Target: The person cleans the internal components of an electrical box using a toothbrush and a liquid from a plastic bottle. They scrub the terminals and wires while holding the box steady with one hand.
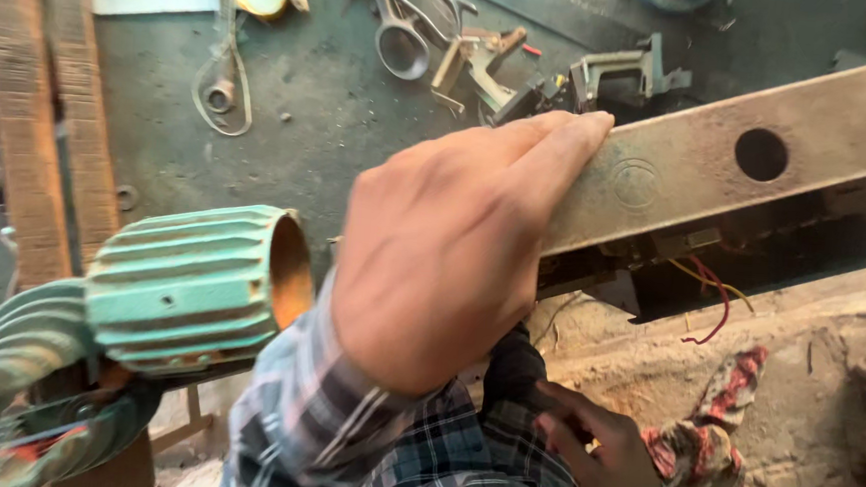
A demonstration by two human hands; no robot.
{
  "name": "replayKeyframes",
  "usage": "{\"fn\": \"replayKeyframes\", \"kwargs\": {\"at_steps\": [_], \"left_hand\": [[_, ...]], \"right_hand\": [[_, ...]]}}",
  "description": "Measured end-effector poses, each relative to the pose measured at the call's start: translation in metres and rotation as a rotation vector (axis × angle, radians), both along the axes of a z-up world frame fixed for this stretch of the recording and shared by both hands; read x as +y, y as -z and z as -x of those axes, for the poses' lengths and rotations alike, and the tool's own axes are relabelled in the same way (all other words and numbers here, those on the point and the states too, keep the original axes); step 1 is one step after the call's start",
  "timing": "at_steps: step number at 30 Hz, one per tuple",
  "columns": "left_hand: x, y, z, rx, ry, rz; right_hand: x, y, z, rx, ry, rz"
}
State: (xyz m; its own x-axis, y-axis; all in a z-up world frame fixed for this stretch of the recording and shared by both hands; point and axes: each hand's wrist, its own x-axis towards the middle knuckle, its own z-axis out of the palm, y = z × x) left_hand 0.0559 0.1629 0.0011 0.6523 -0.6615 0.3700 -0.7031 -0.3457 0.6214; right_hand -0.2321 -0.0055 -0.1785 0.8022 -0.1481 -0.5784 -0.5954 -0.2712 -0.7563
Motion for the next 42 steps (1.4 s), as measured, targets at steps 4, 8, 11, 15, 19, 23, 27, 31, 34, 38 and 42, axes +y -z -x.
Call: {"fn": "replayKeyframes", "kwargs": {"at_steps": [4,8,11,15,19,23,27,31,34,38,42], "left_hand": [[-0.002,-0.010,0.001,-0.062,0.003,-0.028],[-0.011,-0.016,0.000,-0.020,0.004,-0.071],[-0.014,-0.015,-0.006,-0.002,0.035,-0.063],[-0.009,-0.015,-0.006,0.060,0.080,-0.101],[-0.010,-0.021,-0.002,0.016,0.041,-0.261],[-0.011,-0.009,-0.011,0.104,0.037,-0.396],[-0.014,-0.023,-0.001,0.098,-0.018,-0.274],[-0.019,-0.033,0.005,0.116,-0.064,-0.223],[-0.016,-0.028,0.006,0.203,-0.119,-0.254],[0.000,-0.004,0.006,0.295,-0.141,-0.284],[-0.002,0.039,-0.022,0.463,-0.058,-0.431]], "right_hand": [[-0.011,0.005,0.005,-0.046,0.026,0.065],[-0.016,-0.011,-0.008,-0.063,-0.064,0.094],[-0.017,-0.013,-0.008,-0.155,-0.056,0.106],[-0.025,0.003,0.007,-0.056,-0.007,0.053],[-0.038,0.030,0.028,-0.013,0.140,0.018],[-0.044,0.053,0.052,0.053,0.249,-0.002],[-0.062,0.021,0.043,-0.102,0.226,0.081],[-0.088,-0.026,0.022,-0.398,0.088,0.260],[-0.117,-0.036,0.014,-0.307,0.143,0.214],[-0.146,-0.034,0.031,-0.225,0.179,0.259],[-0.165,-0.021,0.042,-0.224,0.285,0.165]]}}
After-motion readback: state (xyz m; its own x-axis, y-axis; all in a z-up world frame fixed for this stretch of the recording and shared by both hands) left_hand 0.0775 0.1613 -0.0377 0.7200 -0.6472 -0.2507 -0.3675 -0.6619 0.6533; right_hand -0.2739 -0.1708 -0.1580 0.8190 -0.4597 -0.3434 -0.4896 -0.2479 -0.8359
